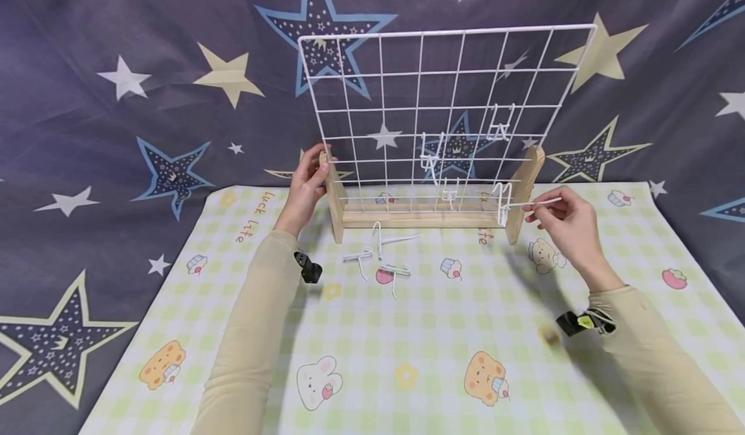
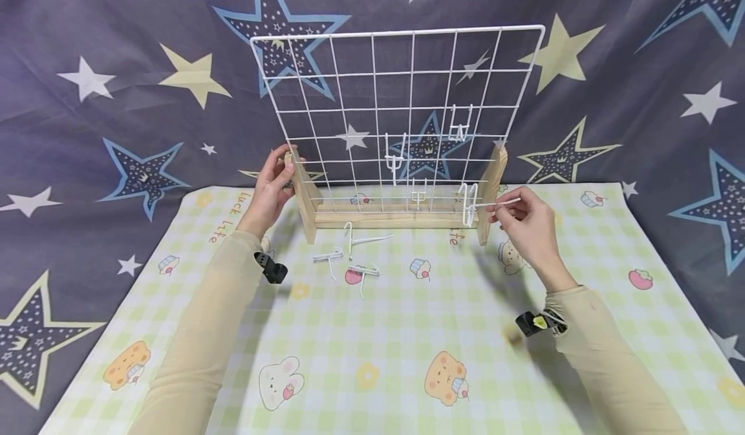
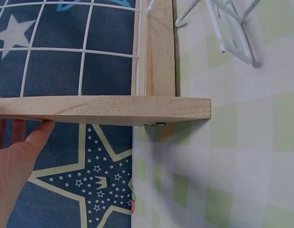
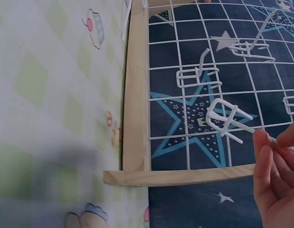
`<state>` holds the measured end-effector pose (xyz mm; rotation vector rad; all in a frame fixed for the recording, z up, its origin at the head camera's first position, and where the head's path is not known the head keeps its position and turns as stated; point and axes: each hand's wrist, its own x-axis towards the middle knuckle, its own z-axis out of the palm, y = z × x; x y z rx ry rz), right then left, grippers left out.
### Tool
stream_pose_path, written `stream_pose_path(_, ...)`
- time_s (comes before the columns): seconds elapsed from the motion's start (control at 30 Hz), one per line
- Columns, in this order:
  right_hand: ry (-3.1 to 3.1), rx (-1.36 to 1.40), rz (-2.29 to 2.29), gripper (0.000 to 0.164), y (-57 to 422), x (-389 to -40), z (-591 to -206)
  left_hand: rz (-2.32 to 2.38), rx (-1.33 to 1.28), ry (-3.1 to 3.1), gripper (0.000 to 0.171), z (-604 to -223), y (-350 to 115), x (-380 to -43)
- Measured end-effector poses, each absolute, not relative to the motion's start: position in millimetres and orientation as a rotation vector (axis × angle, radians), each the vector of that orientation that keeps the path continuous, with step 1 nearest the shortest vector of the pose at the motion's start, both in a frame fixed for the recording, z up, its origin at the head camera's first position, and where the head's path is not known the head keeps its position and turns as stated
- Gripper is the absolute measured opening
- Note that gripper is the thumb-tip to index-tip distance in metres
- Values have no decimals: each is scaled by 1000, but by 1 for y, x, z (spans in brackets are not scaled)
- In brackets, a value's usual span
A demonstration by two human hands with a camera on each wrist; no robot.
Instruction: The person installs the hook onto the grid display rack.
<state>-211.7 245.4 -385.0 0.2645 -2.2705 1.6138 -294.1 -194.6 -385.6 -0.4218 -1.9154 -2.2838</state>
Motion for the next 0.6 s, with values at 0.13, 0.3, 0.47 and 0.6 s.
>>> stream_pose_path(0.13,-2301,264,1534,11,242,-206,-371,-2273,-436,-1931,38,-386,-196,-294)
stream_pose_path(0.3,-2284,255,1475,10,248,-212,-367,-2263,-446,-1944,40,-386,-197,-294)
stream_pose_path(0.47,-2206,287,1462,9,248,-214,-358,-2268,-439,-1942,40,-387,-198,-294)
stream_pose_path(0.6,-2159,309,1439,11,248,-215,-348,-2274,-436,-1943,39,-387,-197,-294)
